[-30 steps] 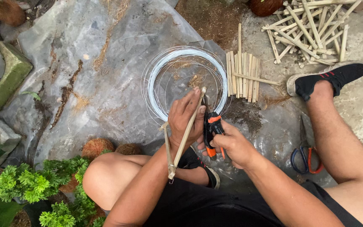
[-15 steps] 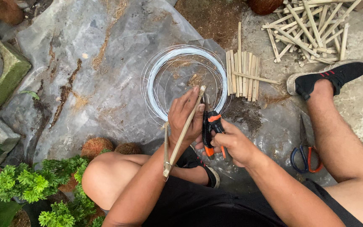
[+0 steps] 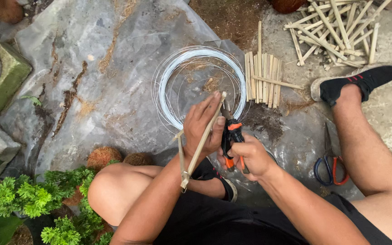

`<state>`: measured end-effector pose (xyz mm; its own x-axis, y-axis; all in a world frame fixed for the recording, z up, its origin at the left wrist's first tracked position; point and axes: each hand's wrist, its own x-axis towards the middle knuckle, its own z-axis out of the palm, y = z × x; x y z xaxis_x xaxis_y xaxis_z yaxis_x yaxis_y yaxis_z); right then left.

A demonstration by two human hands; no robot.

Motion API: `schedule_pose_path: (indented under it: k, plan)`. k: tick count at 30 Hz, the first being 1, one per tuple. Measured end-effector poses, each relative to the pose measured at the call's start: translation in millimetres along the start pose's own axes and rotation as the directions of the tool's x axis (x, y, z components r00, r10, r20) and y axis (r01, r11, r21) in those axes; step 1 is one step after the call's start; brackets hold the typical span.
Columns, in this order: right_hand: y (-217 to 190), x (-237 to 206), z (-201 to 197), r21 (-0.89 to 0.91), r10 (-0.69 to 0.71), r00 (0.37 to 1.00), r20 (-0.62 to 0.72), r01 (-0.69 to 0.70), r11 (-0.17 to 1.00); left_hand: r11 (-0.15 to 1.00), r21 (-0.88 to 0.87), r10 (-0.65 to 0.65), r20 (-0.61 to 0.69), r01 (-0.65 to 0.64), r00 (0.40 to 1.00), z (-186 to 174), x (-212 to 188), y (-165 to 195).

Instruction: The person sits on the ground and assembles a frame from bamboo sticks, joining crossed sticks with thin wire. They wrap wire around joints by hand, tighten and trim it with pliers, and set completed joined pieces aside while taking new sticks from a pile.

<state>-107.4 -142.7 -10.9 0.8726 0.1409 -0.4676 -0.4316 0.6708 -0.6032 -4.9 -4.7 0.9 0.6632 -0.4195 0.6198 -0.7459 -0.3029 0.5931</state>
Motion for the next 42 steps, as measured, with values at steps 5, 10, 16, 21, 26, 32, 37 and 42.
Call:
schedule_pose_path:
  k: [5,10,16,21,26,32,37,42]
  plan:
    - [9,5,-7,0.023,-0.026,1.0,-0.009,0.026,0.999,0.999,0.022,-0.036,0.075,0.034,0.997,-2,1,5]
    - [26,16,-19,-0.064,-0.1,0.995,-0.021,0.099,0.993,0.995,0.037,-0.098,0.125,0.094,0.987,7,-9,-5]
    - [22,26,-50,-0.33,-0.115,0.963,-0.245,0.029,0.944,0.571,-0.475,-0.625,0.278,0.67,0.729,31,-14,-41]
    - [8,-4,-61,-0.955,-0.623,0.769,-0.139,0.061,0.289,-0.15,-0.501,-0.75,0.619,0.852,0.232,29,-22,-45]
    - [0,-13,-44,-0.972,-0.77,0.599,0.219,0.071,-0.222,-0.219,-0.486,-0.749,0.639,0.846,0.173,36,-19,-30]
    - [-7,-15,-33,-0.944,-0.769,0.548,0.329,0.158,-0.291,-0.215,-0.471,-0.796,0.592,0.856,0.126,41,-19,-23]
    - [-13,-9,-29,-0.963,-0.702,0.676,0.224,0.044,-0.265,-0.251,-0.461,-0.796,0.598,0.851,0.09,42,-21,-26]
    - [-18,-17,-23,-0.989,-0.719,0.68,0.145,0.071,-0.132,-0.281,-0.46,-0.808,0.588,0.843,0.052,42,-18,-29]
